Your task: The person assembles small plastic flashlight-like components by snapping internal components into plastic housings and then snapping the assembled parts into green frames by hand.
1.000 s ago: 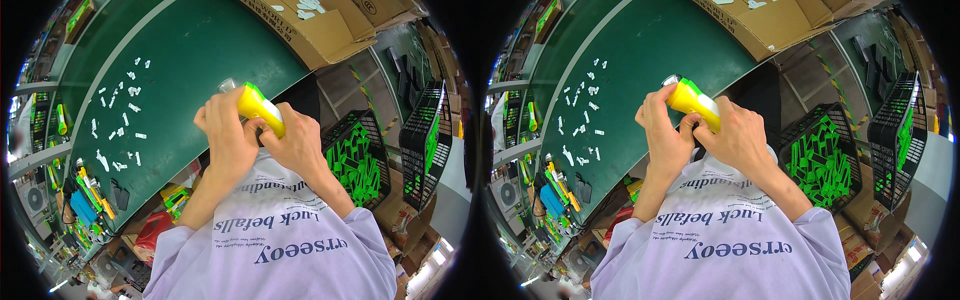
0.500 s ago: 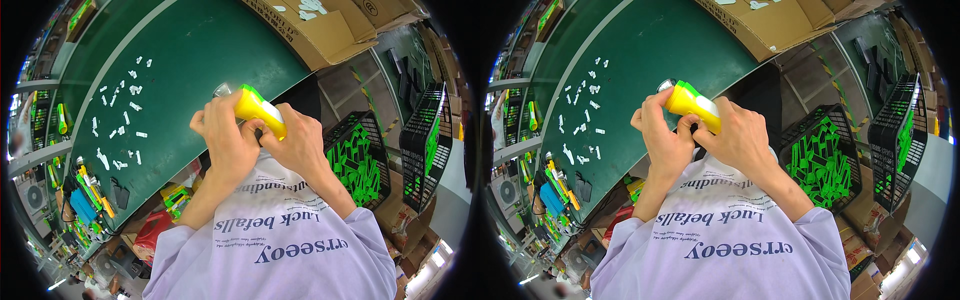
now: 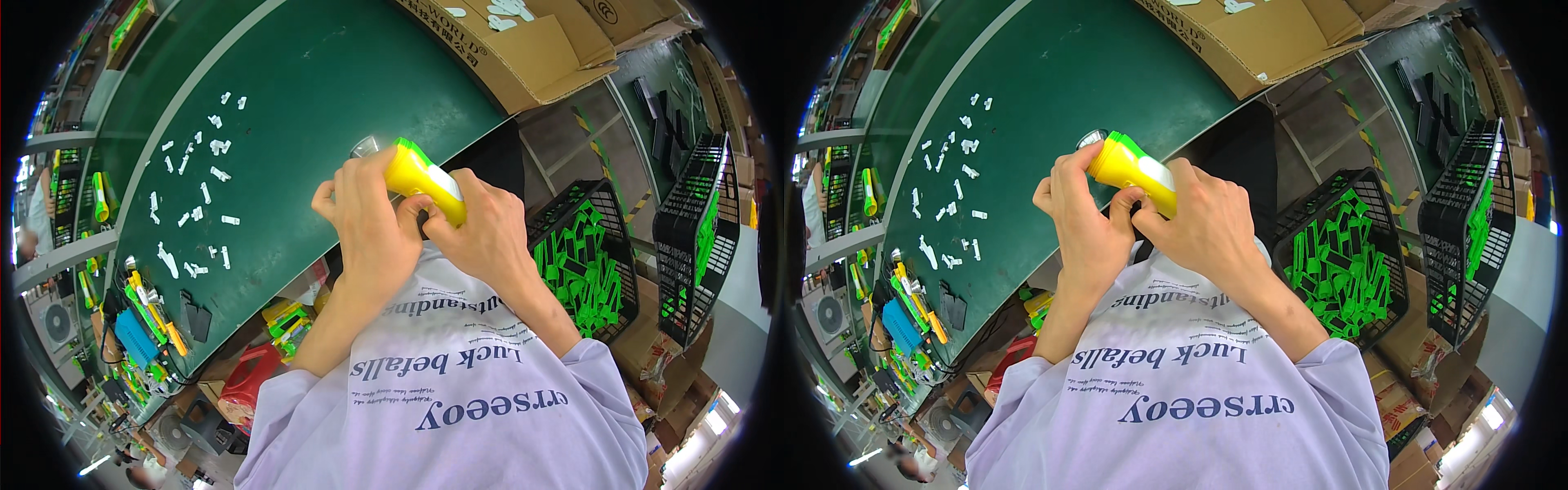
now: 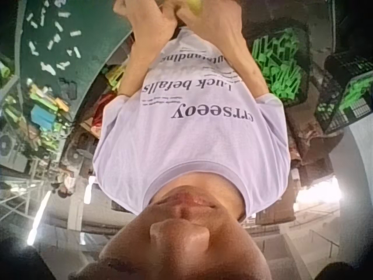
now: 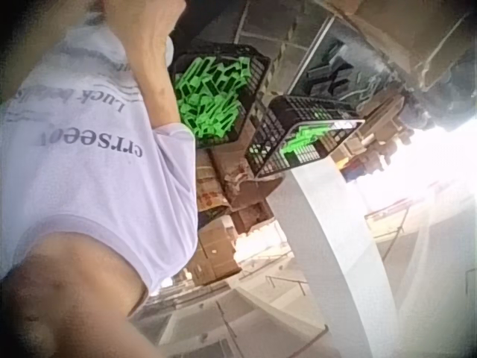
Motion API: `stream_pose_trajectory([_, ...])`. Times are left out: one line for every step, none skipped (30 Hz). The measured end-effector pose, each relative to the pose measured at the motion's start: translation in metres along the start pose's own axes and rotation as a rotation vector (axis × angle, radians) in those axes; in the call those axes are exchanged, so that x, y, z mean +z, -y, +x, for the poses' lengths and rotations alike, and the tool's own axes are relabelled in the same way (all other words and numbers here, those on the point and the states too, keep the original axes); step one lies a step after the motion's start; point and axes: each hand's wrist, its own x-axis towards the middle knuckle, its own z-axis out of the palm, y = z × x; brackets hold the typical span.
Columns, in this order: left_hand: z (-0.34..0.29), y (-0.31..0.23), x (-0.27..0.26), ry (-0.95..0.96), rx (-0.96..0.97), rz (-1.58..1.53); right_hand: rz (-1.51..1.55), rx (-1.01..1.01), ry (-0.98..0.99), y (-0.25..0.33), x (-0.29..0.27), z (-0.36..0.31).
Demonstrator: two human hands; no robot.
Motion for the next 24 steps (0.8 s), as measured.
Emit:
stream_pose_trajectory([0.000,0.000,0.000,0.006,-0.002,-0.004,-0.002,0.007,0.004,0.000,0.000,-0.001])
stream_pose_trajectory([0.000,0.001,0.000,0.011,-0.003,-0.007,-0.005,0.013,0.008,-0.001,0.001,-0.001])
stream_pose_trajectory([0.000,0.000,0.000,0.009,-0.003,-0.006,-0.005,0.012,0.008,-0.001,0.001,-0.001])
stream_pose_trajectory([-0.001,-0.001,0.000,0.010,-0.004,0.006,-0.001,0.013,0.003,-0.001,0.002,-0.002])
stream_pose_trajectory([-0.001,-0.002,-0.002,0.009,-0.006,0.019,0.003,0.012,-0.002,0.000,0.001,-0.003])
stream_pose_trajectory([-0.001,-0.002,-0.004,0.006,-0.006,0.022,0.005,0.008,-0.002,0.001,0.001,-0.002])
stream_pose_trajectory([-0.002,0.000,-0.005,0.047,-0.007,0.042,0.003,0.017,0.008,0.001,0.001,-0.003])
stream_pose_trajectory([-0.002,0.003,-0.008,0.087,-0.009,0.062,0.001,0.025,0.018,0.001,0.001,-0.003])
stream_pose_trajectory([0.001,0.005,-0.015,0.085,-0.010,0.065,0.003,0.022,0.018,0.001,0.001,-0.003])
stream_pose_trajectory([0.008,0.007,-0.025,0.106,0.006,0.032,-0.018,-0.023,0.041,-0.002,0.000,-0.004])
stream_pose_trajectory([0.014,0.011,-0.034,0.128,0.022,-0.002,-0.040,-0.067,0.064,-0.006,0.000,-0.005])
stream_pose_trajectory([0.021,0.016,-0.043,0.174,-0.007,-0.124,-0.042,-0.065,0.061,-0.010,-0.002,-0.004])
stream_pose_trajectory([0.030,0.024,-0.053,0.222,0.086,-0.111,-0.099,-0.223,0.076,-0.012,-0.006,-0.002])
stream_pose_trajectory([0.037,0.032,-0.062,0.384,0.093,-0.147,-0.155,-0.383,0.093,-0.013,-0.008,0.001])
stream_pose_trajectory([0.043,0.040,-0.068,0.546,0.100,-0.184,-0.154,-0.386,0.091,-0.013,-0.010,0.004])
stream_pose_trajectory([0.051,0.048,-0.068,0.736,0.085,-0.292,-0.224,-0.525,0.063,-0.010,-0.014,0.010])
stream_pose_trajectory([0.058,0.056,-0.067,0.924,0.070,-0.397,-0.293,-0.665,0.029,-0.006,-0.018,0.016])
stream_pose_trajectory([0.062,0.061,-0.067,1.091,0.087,-0.315,-0.366,-0.660,0.112,-0.003,-0.022,0.021])
stream_pose_trajectory([0.071,0.046,-0.070,1.160,-0.010,-0.298,-0.374,-0.667,0.096,-0.002,-0.025,0.029])
stream_pose_trajectory([0.069,0.042,-0.070,1.054,-0.075,-0.321,-0.420,-0.729,-0.059,0.002,-0.026,0.040])
stream_pose_trajectory([0.065,0.042,-0.070,0.946,-0.137,-0.344,-0.463,-0.790,-0.217,0.006,-0.029,0.051])
stream_pose_trajectory([0.061,0.045,-0.072,0.926,-0.120,-0.334,-0.369,-0.725,-0.242,0.009,-0.034,0.057])
stream_pose_trajectory([0.056,0.052,-0.073,0.774,-0.173,-0.327,-0.275,-0.647,-0.288,0.010,-0.036,0.062])
stream_pose_trajectory([0.055,0.061,-0.074,0.620,-0.222,-0.319,-0.200,-0.577,-0.327,0.007,-0.035,0.064])
